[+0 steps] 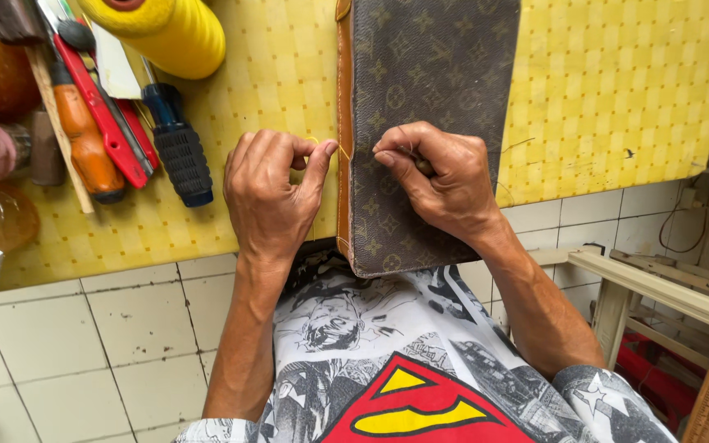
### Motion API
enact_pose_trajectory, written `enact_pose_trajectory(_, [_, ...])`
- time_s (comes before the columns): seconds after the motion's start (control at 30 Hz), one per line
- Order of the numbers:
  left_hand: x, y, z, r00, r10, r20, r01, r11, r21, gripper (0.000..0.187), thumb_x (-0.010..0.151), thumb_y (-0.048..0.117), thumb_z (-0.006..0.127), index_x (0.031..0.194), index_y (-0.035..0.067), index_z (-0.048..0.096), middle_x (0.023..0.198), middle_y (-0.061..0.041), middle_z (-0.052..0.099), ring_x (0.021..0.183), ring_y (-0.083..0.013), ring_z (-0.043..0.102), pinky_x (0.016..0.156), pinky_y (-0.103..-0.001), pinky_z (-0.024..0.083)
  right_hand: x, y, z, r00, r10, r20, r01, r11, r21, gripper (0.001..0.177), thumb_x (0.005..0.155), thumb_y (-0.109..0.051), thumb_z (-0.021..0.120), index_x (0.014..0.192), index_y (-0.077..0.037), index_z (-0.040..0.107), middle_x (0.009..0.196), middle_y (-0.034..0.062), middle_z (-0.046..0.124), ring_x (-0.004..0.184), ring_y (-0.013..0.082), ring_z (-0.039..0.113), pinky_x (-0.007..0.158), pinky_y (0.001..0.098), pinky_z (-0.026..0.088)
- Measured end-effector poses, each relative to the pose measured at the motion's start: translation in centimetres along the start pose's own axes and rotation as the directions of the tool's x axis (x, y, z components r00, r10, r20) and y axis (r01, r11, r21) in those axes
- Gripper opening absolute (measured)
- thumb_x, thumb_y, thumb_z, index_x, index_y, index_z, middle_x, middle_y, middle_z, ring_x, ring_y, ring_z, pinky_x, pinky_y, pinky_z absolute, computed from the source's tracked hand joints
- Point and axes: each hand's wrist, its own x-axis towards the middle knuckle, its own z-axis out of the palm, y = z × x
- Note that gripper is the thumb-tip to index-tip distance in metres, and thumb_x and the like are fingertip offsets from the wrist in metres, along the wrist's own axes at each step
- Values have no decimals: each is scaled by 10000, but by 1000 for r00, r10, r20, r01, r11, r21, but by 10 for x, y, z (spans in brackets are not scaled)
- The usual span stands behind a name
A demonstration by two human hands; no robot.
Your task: The person hand-sews the edge of a brown patterned leather wallet using a needle and yellow thread. They repeatedly push the needle through the leather and pull the thread tight to secure the stitching along the side seam.
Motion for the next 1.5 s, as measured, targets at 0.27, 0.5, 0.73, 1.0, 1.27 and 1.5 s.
enact_pose_trajectory(0.27, [0, -1, 0, 998, 61, -13, -59, 992, 113, 275, 919, 207, 765, 754, 105, 571, 646, -27, 443, 660, -257, 551, 661, -365, 477, 0, 3, 4, 998, -54, 33, 55, 998, -40, 31, 934, -35, 685, 917, -60, 692, 556, 44, 506, 497, 222, 549, 500, 319, 470])
enact_pose_trajectory(0.5, [-19, 10, -30, 1000, 11, -13, -12, 997, -75, 93, 925, 101, 739, 955, 27, 690, 1041, -154, 593, 956, -327, 608, 847, -409, 496, -30, 11, -39, 998, -45, -43, 41, 996, -82, 56, 938, -29, 680, 989, -41, 701, 740, 85, 624, 673, 228, 592, 636, 338, 496])
enact_pose_trajectory(0.73, [-100, 15, -101, 982, -185, 38, 173, 963, 207, 127, 890, -32, 769, 1002, -52, 712, 1013, -192, 720, 917, -263, 696, 830, -332, 579, -182, 23, -161, 681, 665, -306, -653, 364, -664, 635, 1014, -403, 510, 1433, 74, 502, 882, 157, 540, 838, 303, 511, 735, 478, 420])
enact_pose_trajectory(1.0, [-46, 45, -62, 953, -264, 151, 292, 932, -215, 139, 911, 5, 647, 1043, -34, 668, 1033, -187, 686, 968, -262, 682, 837, -303, 591, -358, 101, -90, -294, 955, -29, -633, -217, -743, 820, 889, -682, 365, 1427, -67, 305, 1446, 195, 432, 1263, 374, 513, 1023, 502, 445])
enact_pose_trajectory(1.27, [6, 41, -32, 828, -318, 461, 536, 691, -485, 330, 982, 47, 447, 1299, 26, 533, 1509, -231, 342, 1423, -327, 372, 1151, -414, 396, -150, -17, -101, 534, 845, -35, -766, 465, -444, 353, 967, -254, 463, 1266, -113, 587, 1287, 105, 627, 1160, 236, 587, 966, 401, 480])
enact_pose_trajectory(1.5, [4, 44, -21, 787, -321, 527, 593, 626, -505, 352, 963, 90, 494, 1314, 80, 528, 1495, -224, 402, 1277, -246, 562, 1061, -300, 465, -36, -48, -52, 968, 15, 251, 78, 931, -358, 273, 932, -99, 663, 1192, -21, 631, 1053, 157, 686, 889, 232, 673, 780, 316, 560])
